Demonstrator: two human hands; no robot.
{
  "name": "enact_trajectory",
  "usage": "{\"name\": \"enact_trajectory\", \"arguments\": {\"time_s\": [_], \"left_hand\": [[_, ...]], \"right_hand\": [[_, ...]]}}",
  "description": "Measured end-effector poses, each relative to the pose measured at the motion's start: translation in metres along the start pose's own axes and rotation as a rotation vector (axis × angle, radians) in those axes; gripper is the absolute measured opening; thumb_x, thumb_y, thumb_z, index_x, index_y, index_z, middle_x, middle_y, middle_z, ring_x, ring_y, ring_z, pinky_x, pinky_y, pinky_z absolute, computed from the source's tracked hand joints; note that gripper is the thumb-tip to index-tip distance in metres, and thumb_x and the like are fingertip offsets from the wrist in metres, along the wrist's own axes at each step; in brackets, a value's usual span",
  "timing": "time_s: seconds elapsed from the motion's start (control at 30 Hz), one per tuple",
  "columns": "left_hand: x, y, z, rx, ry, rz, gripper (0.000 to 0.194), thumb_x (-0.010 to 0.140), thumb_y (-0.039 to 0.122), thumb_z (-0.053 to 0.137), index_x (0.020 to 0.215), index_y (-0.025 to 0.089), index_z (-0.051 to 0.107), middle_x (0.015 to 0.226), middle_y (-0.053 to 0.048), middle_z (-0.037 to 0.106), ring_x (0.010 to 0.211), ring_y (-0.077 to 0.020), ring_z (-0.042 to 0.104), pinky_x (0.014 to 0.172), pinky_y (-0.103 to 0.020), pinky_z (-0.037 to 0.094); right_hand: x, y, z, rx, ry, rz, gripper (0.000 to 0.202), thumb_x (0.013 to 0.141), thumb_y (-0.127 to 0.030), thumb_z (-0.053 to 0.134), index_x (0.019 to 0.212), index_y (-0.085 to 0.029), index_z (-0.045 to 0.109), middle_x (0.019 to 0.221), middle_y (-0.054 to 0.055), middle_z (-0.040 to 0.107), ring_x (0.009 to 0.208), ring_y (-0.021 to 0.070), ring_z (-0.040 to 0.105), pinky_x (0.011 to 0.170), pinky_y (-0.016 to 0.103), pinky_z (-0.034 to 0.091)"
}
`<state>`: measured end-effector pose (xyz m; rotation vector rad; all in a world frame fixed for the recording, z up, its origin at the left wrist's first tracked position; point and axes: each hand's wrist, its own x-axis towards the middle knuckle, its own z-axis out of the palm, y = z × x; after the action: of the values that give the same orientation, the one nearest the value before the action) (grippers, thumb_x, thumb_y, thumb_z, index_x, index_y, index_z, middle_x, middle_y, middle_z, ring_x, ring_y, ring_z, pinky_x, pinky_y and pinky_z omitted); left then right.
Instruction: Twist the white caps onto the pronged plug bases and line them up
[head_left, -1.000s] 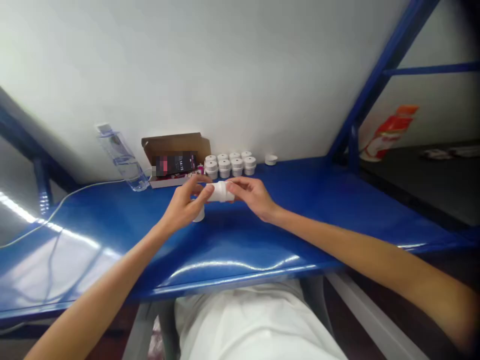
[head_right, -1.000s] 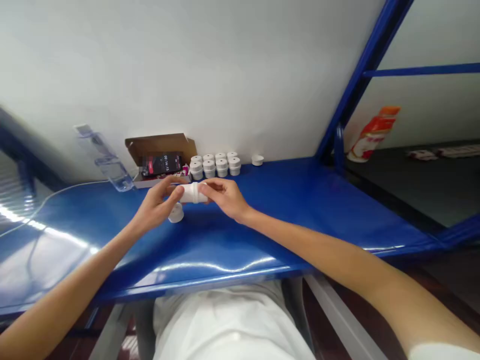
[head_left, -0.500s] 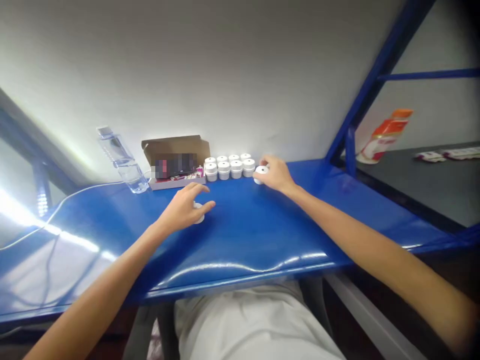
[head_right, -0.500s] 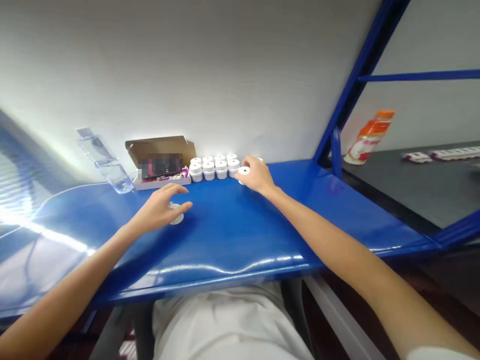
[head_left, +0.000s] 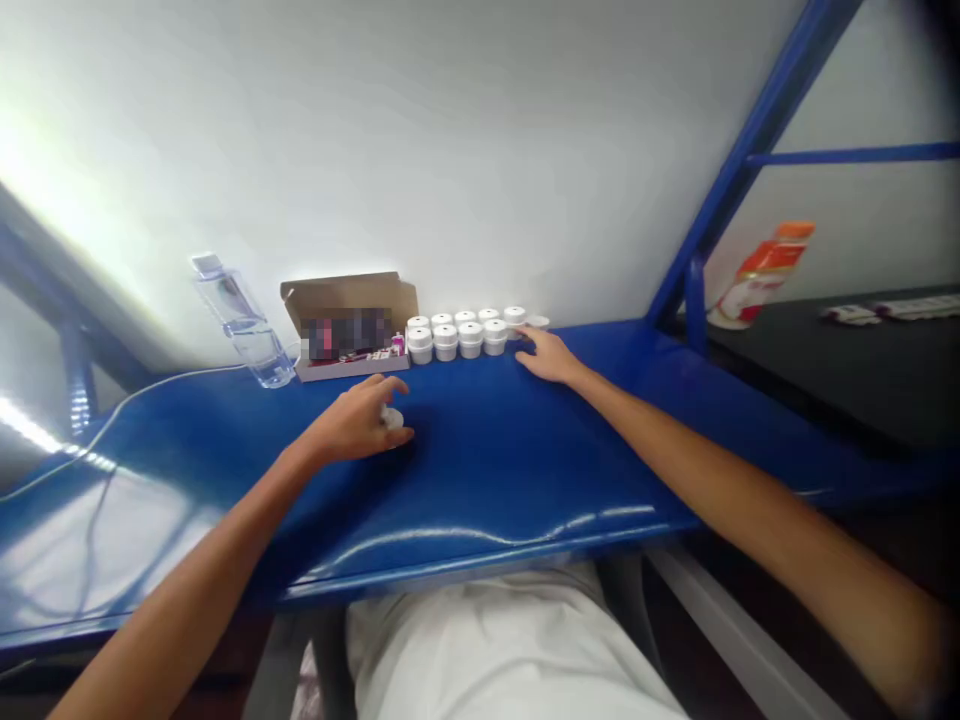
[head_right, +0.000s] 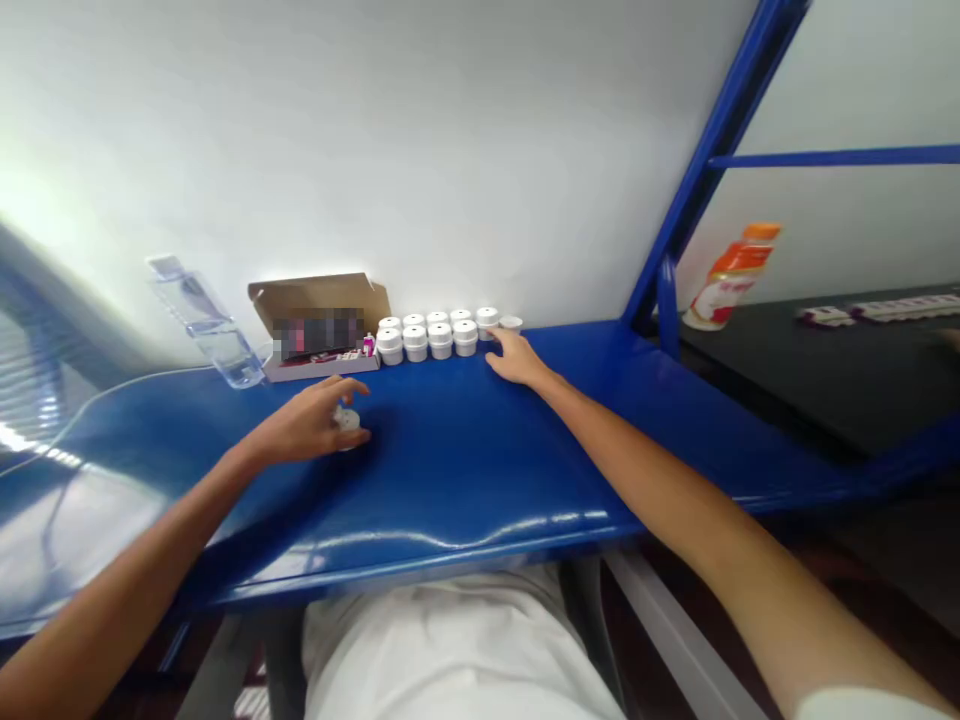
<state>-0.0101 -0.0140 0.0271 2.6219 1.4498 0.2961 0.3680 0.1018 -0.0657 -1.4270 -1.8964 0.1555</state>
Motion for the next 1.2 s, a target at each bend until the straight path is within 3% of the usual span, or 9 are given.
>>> {"name": "enact_trajectory", "arguments": {"time_s": [0.2, 0.33, 0.43, 0.53, 0.63, 0.8, 0.87, 1.0, 1.2], "left_hand": [[0.001, -0.001, 0.002, -0.081, 0.016, 0.038, 0.062, 0.074, 0.049, 0.07, 0.128, 0.021, 0.06, 0.122, -0.011, 0.063, 0.101, -0.0292, 0.065, 0.09, -0.041, 0.051], [0.004, -0.003, 0.007, -0.214, 0.07, 0.081, 0.065, 0.068, 0.05, 0.077, 0.125, 0.021, 0.061, 0.119, -0.01, 0.065, 0.102, -0.028, 0.065, 0.089, -0.04, 0.053], [0.007, -0.003, 0.016, -0.358, 0.095, 0.084, 0.062, 0.067, 0.048, 0.08, 0.12, 0.022, 0.06, 0.117, -0.009, 0.067, 0.105, -0.028, 0.066, 0.088, -0.038, 0.055], [0.009, -0.002, 0.024, -0.479, 0.086, 0.081, 0.061, 0.067, 0.046, 0.082, 0.118, 0.023, 0.058, 0.118, -0.008, 0.068, 0.104, -0.0266, 0.068, 0.089, -0.038, 0.055], [0.009, 0.0, 0.03, -0.583, 0.065, 0.067, 0.064, 0.068, 0.046, 0.082, 0.12, 0.022, 0.053, 0.11, -0.007, 0.071, 0.094, -0.0243, 0.071, 0.086, -0.038, 0.055], [0.009, 0.011, 0.035, -0.715, 0.043, 0.074, 0.065, 0.07, 0.042, 0.081, 0.122, 0.022, 0.047, 0.103, -0.005, 0.073, 0.096, -0.0252, 0.072, 0.088, -0.039, 0.055], [0.008, 0.018, 0.039, -0.732, 0.047, 0.098, 0.066, 0.072, 0.04, 0.08, 0.125, 0.022, 0.046, 0.103, -0.005, 0.074, 0.097, -0.0252, 0.072, 0.089, -0.039, 0.054], [0.008, 0.026, 0.046, -0.737, 0.091, 0.089, 0.066, 0.072, 0.042, 0.081, 0.125, 0.021, 0.047, 0.108, -0.007, 0.074, 0.1, -0.0266, 0.071, 0.09, -0.04, 0.054], [0.009, 0.027, 0.049, -0.782, 0.096, 0.069, 0.067, 0.071, 0.04, 0.083, 0.122, 0.023, 0.043, 0.106, -0.005, 0.073, 0.1, -0.0255, 0.072, 0.091, -0.04, 0.054]], "right_hand": [[0.006, 0.011, -0.005, -0.058, 0.097, 0.016, 0.058, 0.077, -0.017, 0.057, 0.135, -0.013, 0.061, 0.128, 0.015, 0.069, 0.101, 0.0272, 0.07, 0.103, 0.045, 0.051], [0.003, 0.015, -0.012, -0.077, 0.076, 0.087, 0.081, 0.078, -0.021, 0.06, 0.155, -0.012, 0.037, 0.143, 0.02, 0.058, 0.1, 0.0278, 0.07, 0.103, 0.047, 0.05], [0.0, 0.014, -0.016, -0.089, 0.038, 0.172, 0.092, 0.077, -0.024, 0.064, 0.16, -0.01, 0.026, 0.132, 0.021, 0.065, 0.106, 0.0328, 0.068, 0.099, 0.048, 0.051], [0.0, 0.005, -0.024, -0.142, 0.049, 0.255, 0.084, 0.072, -0.027, 0.07, 0.15, -0.011, 0.045, 0.114, 0.017, 0.073, 0.103, 0.035, 0.068, 0.093, 0.048, 0.052], [0.001, -0.019, -0.032, -0.015, -0.022, 0.194, 0.054, 0.07, -0.032, 0.073, 0.121, -0.015, 0.069, 0.101, 0.01, 0.075, 0.092, 0.0281, 0.068, 0.087, 0.041, 0.054], [-0.017, -0.101, -0.027, 0.775, -0.31, 0.104, 0.032, 0.082, -0.036, 0.061, 0.104, -0.016, 0.073, 0.088, 0.006, 0.073, 0.071, 0.0181, 0.064, 0.068, 0.032, 0.055], [-0.031, -0.136, -0.021, 0.922, -0.46, 0.076, 0.031, 0.086, -0.039, 0.059, 0.098, -0.015, 0.074, 0.084, 0.006, 0.072, 0.067, 0.0173, 0.062, 0.063, 0.03, 0.054], [-0.053, -0.175, -0.01, 0.75, -0.469, -0.094, 0.033, 0.091, -0.041, 0.059, 0.107, -0.017, 0.076, 0.09, 0.003, 0.073, 0.06, 0.0112, 0.056, 0.058, 0.025, 0.049], [-0.058, -0.171, -0.002, 0.562, -0.238, -0.096, 0.027, 0.088, -0.032, 0.065, 0.109, -0.02, 0.076, 0.108, 0.006, 0.073, 0.07, 0.0134, 0.063, 0.065, 0.028, 0.052]]}}
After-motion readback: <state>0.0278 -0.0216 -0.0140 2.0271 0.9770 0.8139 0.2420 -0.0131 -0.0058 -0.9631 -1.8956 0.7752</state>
